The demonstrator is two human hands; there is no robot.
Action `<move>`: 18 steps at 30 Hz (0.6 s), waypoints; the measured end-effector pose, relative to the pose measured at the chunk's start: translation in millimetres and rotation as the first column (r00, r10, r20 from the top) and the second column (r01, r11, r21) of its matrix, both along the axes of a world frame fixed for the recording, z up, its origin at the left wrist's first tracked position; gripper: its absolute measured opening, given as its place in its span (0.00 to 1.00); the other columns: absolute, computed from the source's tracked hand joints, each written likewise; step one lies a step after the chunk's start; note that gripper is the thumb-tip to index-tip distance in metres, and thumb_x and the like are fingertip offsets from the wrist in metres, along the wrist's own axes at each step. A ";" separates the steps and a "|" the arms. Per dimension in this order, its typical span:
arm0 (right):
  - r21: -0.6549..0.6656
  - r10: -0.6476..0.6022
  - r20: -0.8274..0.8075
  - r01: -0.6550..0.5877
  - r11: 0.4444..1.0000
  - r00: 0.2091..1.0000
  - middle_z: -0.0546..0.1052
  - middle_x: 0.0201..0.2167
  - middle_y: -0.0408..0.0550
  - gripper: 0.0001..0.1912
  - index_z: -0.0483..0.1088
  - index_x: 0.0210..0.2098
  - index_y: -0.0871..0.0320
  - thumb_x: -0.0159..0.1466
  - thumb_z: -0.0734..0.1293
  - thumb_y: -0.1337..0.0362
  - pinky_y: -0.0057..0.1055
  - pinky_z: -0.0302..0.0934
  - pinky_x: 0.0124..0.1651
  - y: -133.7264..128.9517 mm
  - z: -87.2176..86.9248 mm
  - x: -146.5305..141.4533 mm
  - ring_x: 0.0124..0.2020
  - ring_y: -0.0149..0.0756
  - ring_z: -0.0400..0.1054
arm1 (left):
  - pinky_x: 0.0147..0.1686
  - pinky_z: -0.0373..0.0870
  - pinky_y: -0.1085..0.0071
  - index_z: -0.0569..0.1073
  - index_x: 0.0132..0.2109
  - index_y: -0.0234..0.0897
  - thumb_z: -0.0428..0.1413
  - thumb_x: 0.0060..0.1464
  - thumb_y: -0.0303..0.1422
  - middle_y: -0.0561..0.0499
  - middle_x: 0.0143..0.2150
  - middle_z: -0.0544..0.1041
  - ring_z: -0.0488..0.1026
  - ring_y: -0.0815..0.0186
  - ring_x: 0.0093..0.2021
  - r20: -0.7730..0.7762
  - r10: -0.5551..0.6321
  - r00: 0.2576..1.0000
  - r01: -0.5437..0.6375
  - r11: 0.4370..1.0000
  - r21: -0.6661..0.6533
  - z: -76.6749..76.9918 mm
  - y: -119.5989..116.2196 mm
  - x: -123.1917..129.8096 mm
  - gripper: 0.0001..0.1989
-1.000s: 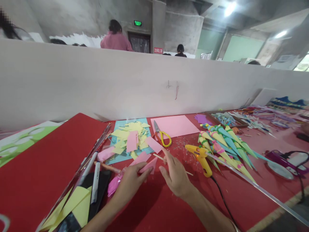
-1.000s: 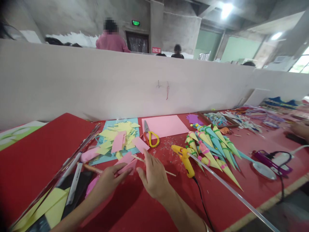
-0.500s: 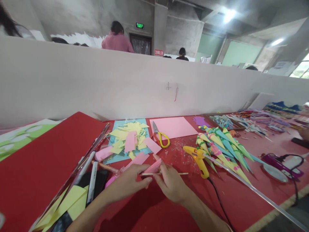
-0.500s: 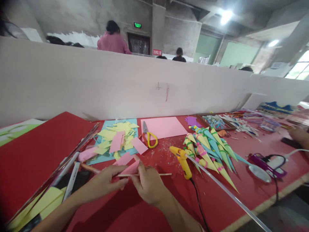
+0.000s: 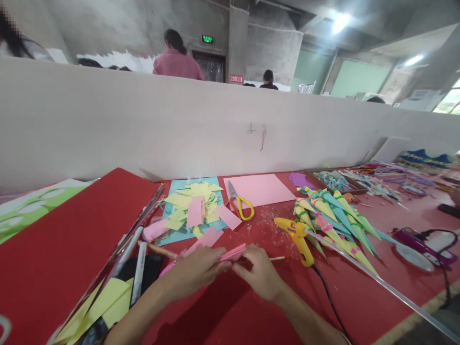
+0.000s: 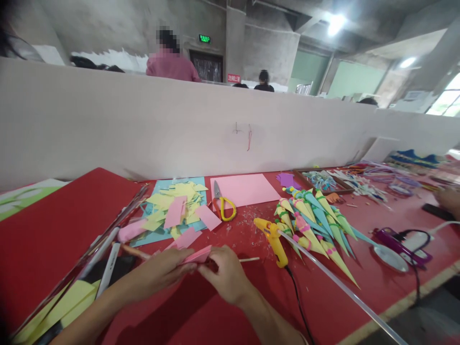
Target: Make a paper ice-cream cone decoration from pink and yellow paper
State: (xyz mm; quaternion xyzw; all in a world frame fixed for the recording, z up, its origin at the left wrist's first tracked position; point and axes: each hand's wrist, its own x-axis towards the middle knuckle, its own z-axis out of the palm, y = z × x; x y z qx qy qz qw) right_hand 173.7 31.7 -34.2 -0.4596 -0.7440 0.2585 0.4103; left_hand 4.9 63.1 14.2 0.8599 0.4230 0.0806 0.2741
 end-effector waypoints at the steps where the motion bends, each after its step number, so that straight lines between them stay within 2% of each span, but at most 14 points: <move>1: 0.009 0.030 -0.018 -0.030 1.000 0.999 0.77 0.29 0.46 0.06 0.73 0.32 0.58 0.58 0.63 0.68 0.27 0.61 0.35 -0.1 2.3 0.3 0.31 0.34 0.69 | 0.27 0.57 0.74 0.71 0.31 0.38 0.43 0.56 0.39 0.52 0.28 0.74 0.68 0.66 0.28 -0.032 -0.045 0.998 0.045 0.999 -0.016 0.6 1.2 -1.3 0.15; 3: 0.009 0.082 -0.076 -0.082 0.997 0.994 0.77 0.30 0.45 0.08 0.73 0.35 0.56 0.60 0.62 0.68 0.27 0.61 0.36 -0.3 6.7 1.1 0.32 0.33 0.70 | 0.27 0.56 0.74 0.69 0.31 0.38 0.41 0.57 0.38 0.52 0.29 0.73 0.68 0.66 0.29 -0.078 -0.115 0.990 0.113 0.993 -0.034 3.6 3.2 -3.5 0.15; 9: -0.067 0.070 -0.177 -0.083 0.994 0.982 0.78 0.32 0.46 0.10 0.73 0.37 0.58 0.60 0.61 0.68 0.26 0.62 0.35 0.3 9.6 2.2 0.32 0.33 0.70 | 0.24 0.50 0.73 0.63 0.27 0.38 0.35 0.59 0.32 0.56 0.22 0.64 0.60 0.69 0.23 -0.125 -0.113 0.986 0.121 0.991 0.061 12.1 6.3 -9.3 0.16; 14: -0.125 0.013 -0.124 -0.029 0.992 0.992 0.76 0.28 0.46 0.07 0.72 0.34 0.61 0.58 0.62 0.67 0.25 0.62 0.32 0.0 4.1 -0.7 0.28 0.31 0.68 | 0.22 0.46 0.71 0.64 0.25 0.37 0.40 0.55 0.29 0.54 0.20 0.65 0.60 0.69 0.21 -0.261 -0.092 0.961 0.144 0.972 0.187 2.6 8.4 -14.2 0.14; 18: -0.178 -0.030 -0.091 0.014 0.984 0.995 0.74 0.24 0.46 0.07 0.72 0.29 0.62 0.57 0.63 0.66 0.24 0.60 0.29 1.1 1.5 -1.9 0.25 0.30 0.66 | 0.21 0.43 0.70 0.67 0.27 0.37 0.41 0.52 0.25 0.51 0.21 0.70 0.63 0.66 0.21 -0.364 -0.078 0.928 0.214 0.912 0.350 -4.6 9.7 -14.2 0.13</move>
